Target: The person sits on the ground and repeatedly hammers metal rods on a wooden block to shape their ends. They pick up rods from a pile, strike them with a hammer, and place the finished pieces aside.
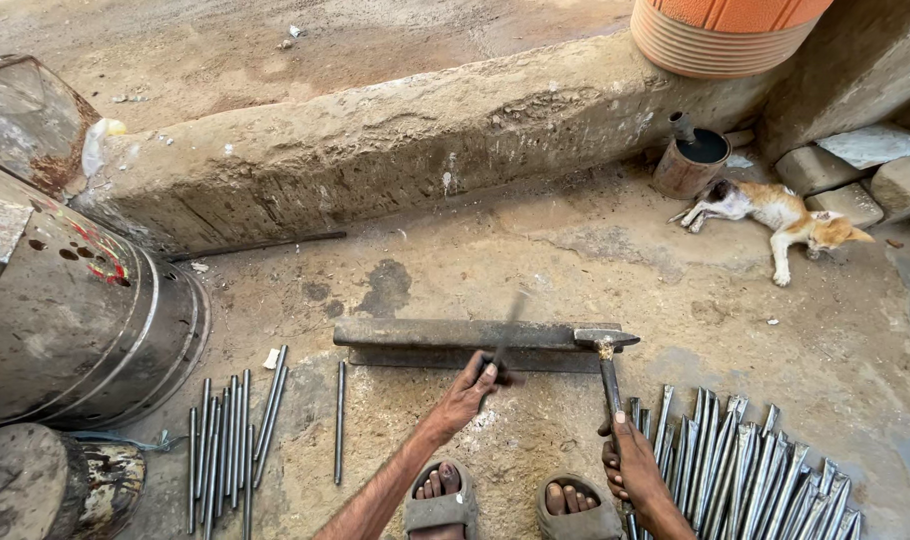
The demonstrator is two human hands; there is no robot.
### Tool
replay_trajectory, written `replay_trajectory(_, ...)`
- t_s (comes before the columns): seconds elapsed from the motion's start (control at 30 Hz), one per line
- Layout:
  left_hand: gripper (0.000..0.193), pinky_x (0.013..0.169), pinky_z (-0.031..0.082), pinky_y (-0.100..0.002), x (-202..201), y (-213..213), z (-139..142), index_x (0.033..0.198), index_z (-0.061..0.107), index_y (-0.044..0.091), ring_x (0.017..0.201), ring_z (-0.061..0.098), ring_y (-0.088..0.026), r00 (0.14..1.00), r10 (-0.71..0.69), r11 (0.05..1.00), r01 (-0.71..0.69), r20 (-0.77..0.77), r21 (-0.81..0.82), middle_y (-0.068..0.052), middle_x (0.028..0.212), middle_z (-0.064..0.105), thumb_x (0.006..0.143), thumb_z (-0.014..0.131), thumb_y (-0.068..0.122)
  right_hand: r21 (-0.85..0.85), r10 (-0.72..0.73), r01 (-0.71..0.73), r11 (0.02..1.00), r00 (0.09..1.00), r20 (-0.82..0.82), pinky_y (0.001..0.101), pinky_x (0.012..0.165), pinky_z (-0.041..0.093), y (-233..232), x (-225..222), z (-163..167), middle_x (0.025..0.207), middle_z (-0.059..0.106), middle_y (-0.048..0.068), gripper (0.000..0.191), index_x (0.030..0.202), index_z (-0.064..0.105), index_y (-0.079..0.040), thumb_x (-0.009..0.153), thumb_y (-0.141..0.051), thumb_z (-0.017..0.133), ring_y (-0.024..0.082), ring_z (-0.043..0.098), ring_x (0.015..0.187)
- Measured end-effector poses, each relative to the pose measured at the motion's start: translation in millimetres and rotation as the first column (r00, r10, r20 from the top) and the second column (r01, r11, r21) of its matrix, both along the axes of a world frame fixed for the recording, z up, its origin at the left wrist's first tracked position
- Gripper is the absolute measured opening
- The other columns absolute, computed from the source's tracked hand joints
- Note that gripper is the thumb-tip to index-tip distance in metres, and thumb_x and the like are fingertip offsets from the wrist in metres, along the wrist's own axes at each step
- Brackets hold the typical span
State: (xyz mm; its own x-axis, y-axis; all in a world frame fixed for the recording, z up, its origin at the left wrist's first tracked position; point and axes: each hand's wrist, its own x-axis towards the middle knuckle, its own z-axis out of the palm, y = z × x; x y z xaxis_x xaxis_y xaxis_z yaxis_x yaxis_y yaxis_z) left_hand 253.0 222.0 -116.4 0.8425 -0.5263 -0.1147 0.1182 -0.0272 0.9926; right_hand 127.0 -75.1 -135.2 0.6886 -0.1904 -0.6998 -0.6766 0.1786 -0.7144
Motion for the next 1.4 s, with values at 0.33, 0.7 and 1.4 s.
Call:
replay_trajectory(0.33, 0.029, 0.064, 0.054, -0.035, -2, -29, 20, 0.137, 0.064, 0.025, 0.078, 0.059, -0.018, 0.972, 0.136, 0.942, -0.187, 0.194, 0.278, -0.011, 0.093, 0.066, 0.111, 0.053, 0.031, -0.034, 0.025, -0.025, 0.999, 1.000, 0.014, 0.0254, 0.034, 0.022, -7, -9, -8, 0.062, 0.036, -0.003, 0.054, 0.113, 0.059, -0.004, 0.107, -0.052, 0.036, 0.009, 0.027, 0.043)
replay_trajectory(0.7, 0.048, 0.098, 0.056, -0.044, -6, -33, 23, 0.145, 0.057, 0.019, 0.113, 0.069, -0.019, 0.952, -0.296, 0.948, 0.283, 0.074, 0.146, -0.004, 0.141, 0.059, 0.101, 0.049, 0.001, -0.054, -0.020, 0.017, 0.998, 0.999, -0.048, 0.0233, 0.036, 0.025, 1, -9, -7, 0.065, 0.036, -0.005, 0.056, 0.112, 0.060, -0.006, 0.106, -0.056, 0.035, 0.008, 0.030, 0.045)
replay_trajectory(1.4, 0.050, 0.051, 0.041, -0.026, 2, -24, -14, 0.122, 0.072, 0.005, 0.057, 0.046, -0.009, 0.935, 0.161, 0.787, 0.072, -0.317, 0.613, -0.008, 0.085, 0.070, 0.112, 0.040, 0.041, -0.050, 0.048, -0.046, 0.998, 0.998, 0.047, 0.0232, 0.034, 0.023, -5, -8, -15, 0.063, 0.037, -0.004, 0.055, 0.111, 0.060, -0.006, 0.105, -0.055, 0.037, 0.008, 0.029, 0.044)
